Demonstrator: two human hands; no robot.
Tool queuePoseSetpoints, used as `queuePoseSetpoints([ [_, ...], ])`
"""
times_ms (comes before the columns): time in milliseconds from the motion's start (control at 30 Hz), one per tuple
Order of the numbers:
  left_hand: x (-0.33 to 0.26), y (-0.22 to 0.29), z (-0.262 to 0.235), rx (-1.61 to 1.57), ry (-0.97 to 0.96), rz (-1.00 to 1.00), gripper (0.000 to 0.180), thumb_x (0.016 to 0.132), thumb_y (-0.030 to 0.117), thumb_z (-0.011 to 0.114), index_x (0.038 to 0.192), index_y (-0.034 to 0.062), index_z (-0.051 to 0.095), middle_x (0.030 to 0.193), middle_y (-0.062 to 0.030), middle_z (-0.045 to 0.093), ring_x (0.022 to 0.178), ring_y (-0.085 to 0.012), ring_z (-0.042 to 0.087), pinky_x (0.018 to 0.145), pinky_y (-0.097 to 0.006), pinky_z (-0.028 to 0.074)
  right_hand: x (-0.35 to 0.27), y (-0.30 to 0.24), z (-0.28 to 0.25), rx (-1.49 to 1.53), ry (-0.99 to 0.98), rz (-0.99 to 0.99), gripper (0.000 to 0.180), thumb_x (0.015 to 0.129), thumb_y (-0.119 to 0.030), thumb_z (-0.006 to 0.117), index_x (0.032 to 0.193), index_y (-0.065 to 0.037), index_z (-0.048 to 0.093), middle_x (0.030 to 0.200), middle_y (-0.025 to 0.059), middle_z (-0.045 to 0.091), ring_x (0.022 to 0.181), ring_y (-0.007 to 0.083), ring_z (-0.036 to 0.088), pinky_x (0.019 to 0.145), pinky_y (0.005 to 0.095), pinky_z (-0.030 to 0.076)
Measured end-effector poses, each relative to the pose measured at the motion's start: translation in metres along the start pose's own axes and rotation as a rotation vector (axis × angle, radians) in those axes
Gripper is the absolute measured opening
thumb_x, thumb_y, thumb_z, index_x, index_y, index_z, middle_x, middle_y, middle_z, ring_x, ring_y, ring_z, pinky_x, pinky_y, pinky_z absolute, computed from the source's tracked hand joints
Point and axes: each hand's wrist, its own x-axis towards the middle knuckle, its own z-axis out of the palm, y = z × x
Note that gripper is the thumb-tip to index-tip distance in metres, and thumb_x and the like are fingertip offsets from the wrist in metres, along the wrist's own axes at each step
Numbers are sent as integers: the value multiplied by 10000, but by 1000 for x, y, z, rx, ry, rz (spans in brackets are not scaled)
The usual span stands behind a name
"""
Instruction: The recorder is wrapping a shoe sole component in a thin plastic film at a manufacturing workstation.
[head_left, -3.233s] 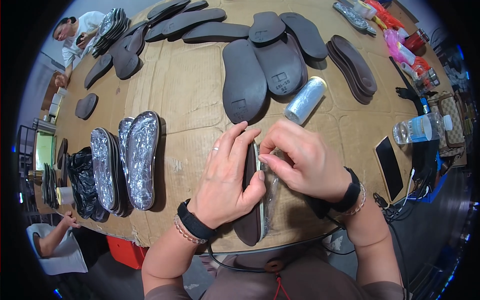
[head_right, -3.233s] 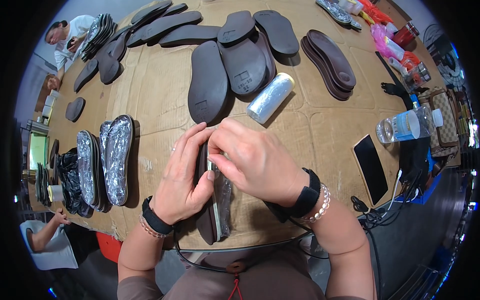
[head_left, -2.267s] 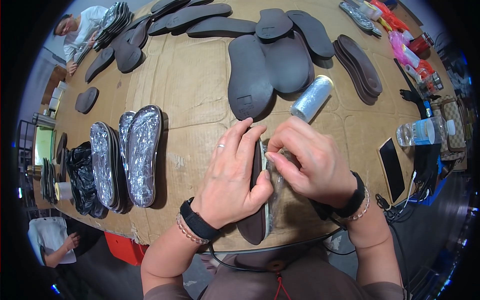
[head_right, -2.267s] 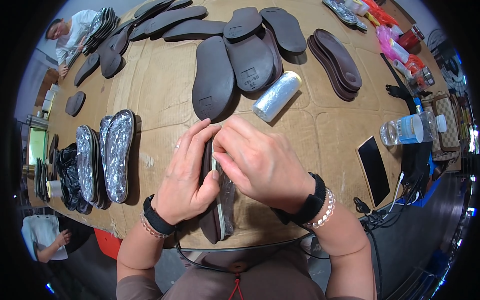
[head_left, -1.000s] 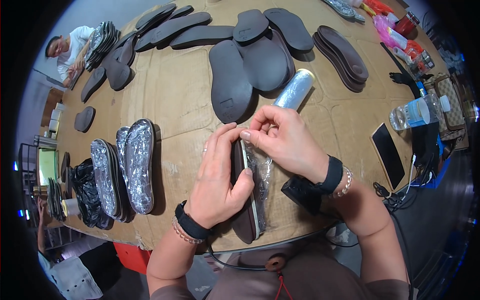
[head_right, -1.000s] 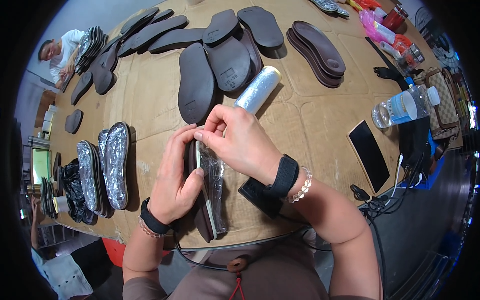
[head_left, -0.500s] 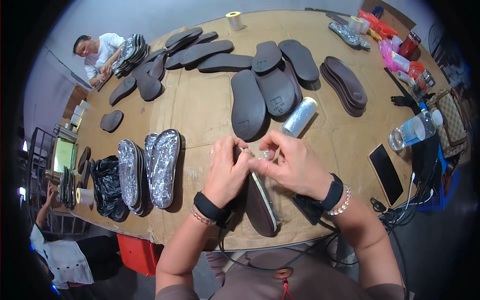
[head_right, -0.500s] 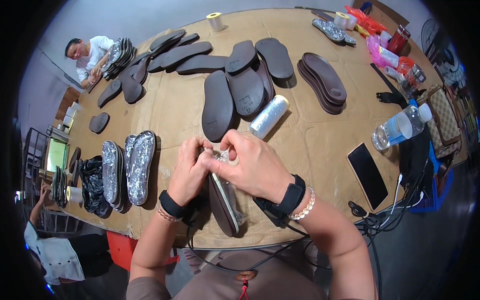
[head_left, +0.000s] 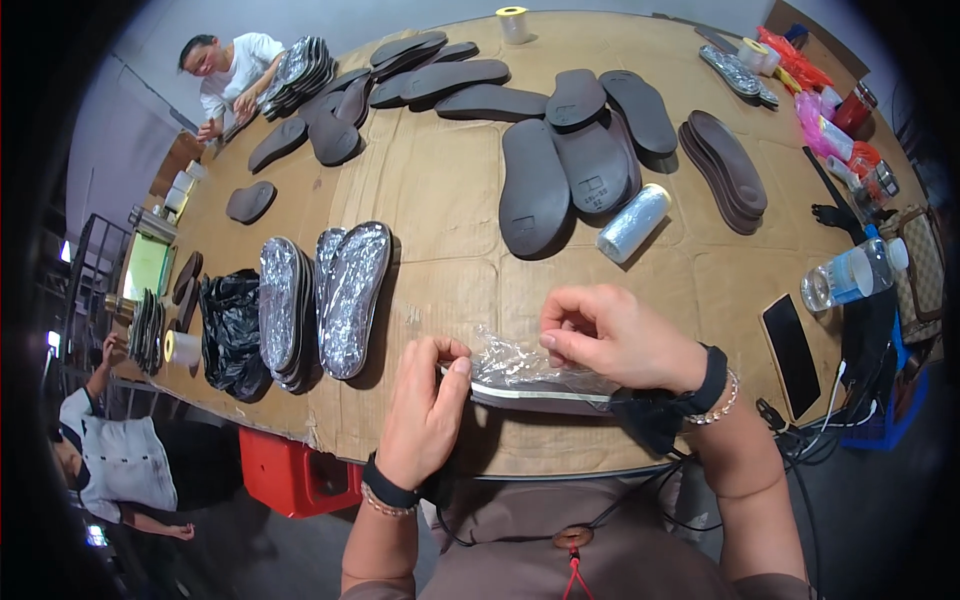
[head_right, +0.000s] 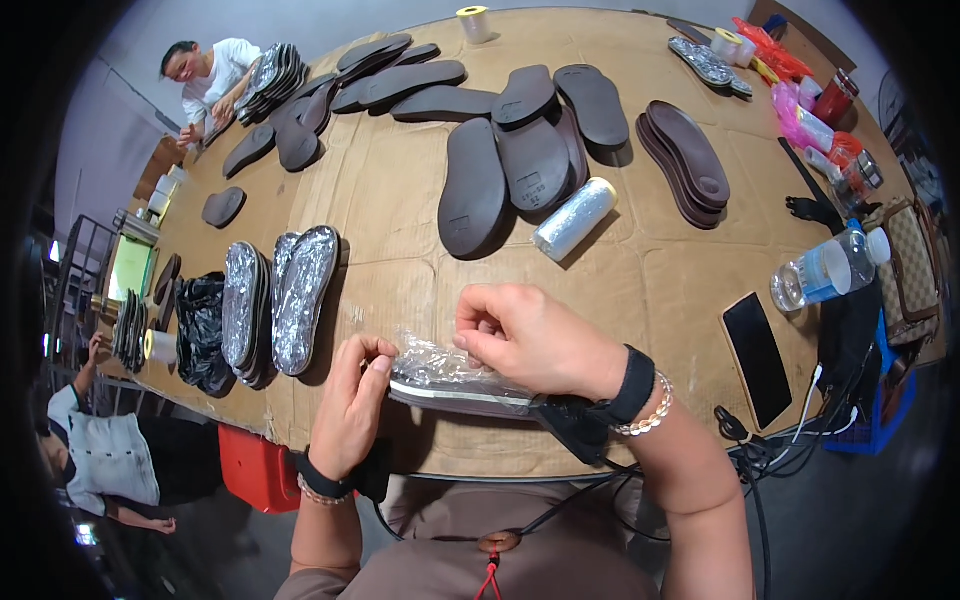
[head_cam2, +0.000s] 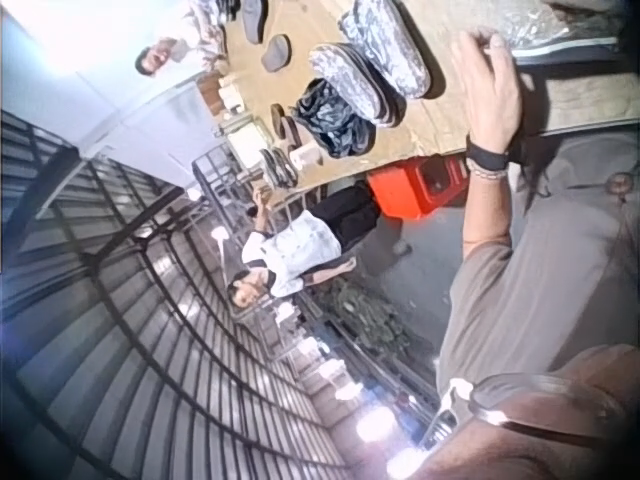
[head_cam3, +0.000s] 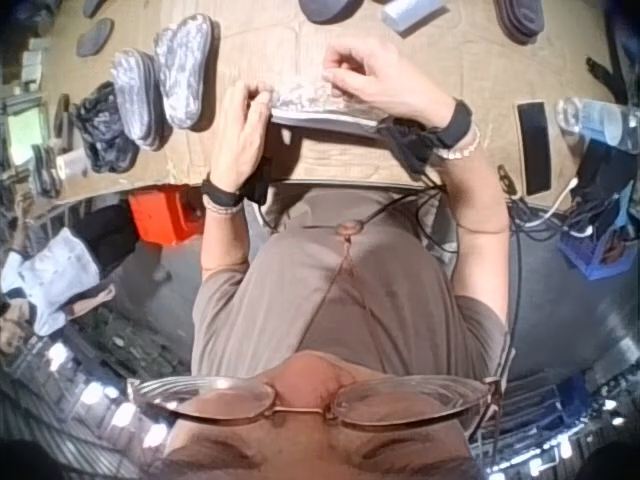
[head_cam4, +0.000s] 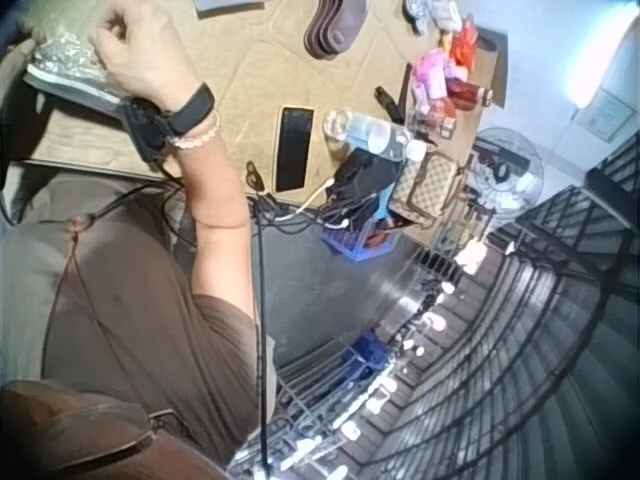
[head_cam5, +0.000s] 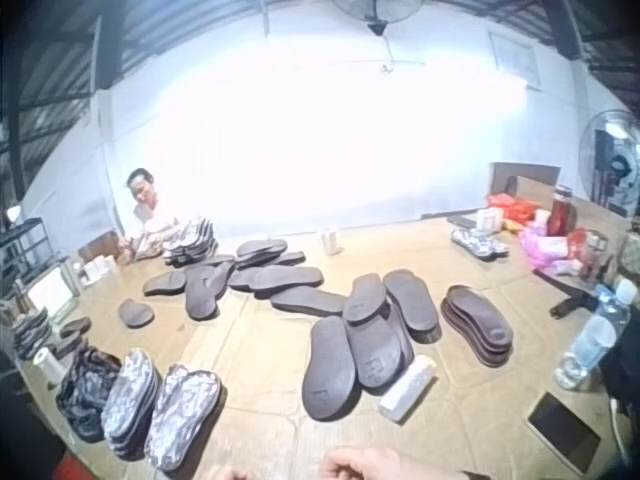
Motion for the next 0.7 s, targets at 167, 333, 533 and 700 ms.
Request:
queuePoseSetpoints([
  [167, -19, 0, 4, 8, 52, 22, 280, 1056, 209, 575, 1222, -14, 599, 1104, -157, 599, 1051, -283, 596, 946, -380, 467, -9, -16, -2, -38, 16, 47, 108, 977, -84, 671, 930, 12, 656, 770, 93, 663, 705, 169, 662, 631, 325, 526],
  [333, -25, -5, 6, 52, 73, 102, 300, 1063, 236, 567, 1239, -3, 617, 1107, -201, 580, 1048, -363, 552, 946, -443, 445, -33, -45, 5, -436, 227, -336, 91, 890, -87, 744, 923, -7, 716, 815, 142, 671, 731, 291, 677, 639, 367, 540],
  [533, -26, 1, 7, 100, 58, 106, 326, 1119, 201, 398, 1223, 2, 636, 1110, -184, 580, 1050, -341, 551, 971, -417, 430, -69, -51, 47, -662, 2, -395, 264, 851, -138, 755, 1107, -78, 736, 827, 59, 592, 731, 220, 639, 666, 348, 521],
  [700, -23, 1, 8, 94, 56, 105, 335, 1121, 200, 387, 1219, 2, 639, 1096, -190, 582, 1025, -352, 544, 957, -426, 427, -71, -35, 63, -868, 103, -371, 365, 877, -138, 686, 1236, -86, 726, 837, 27, 555, 711, 188, 595, 646, 322, 486],
])
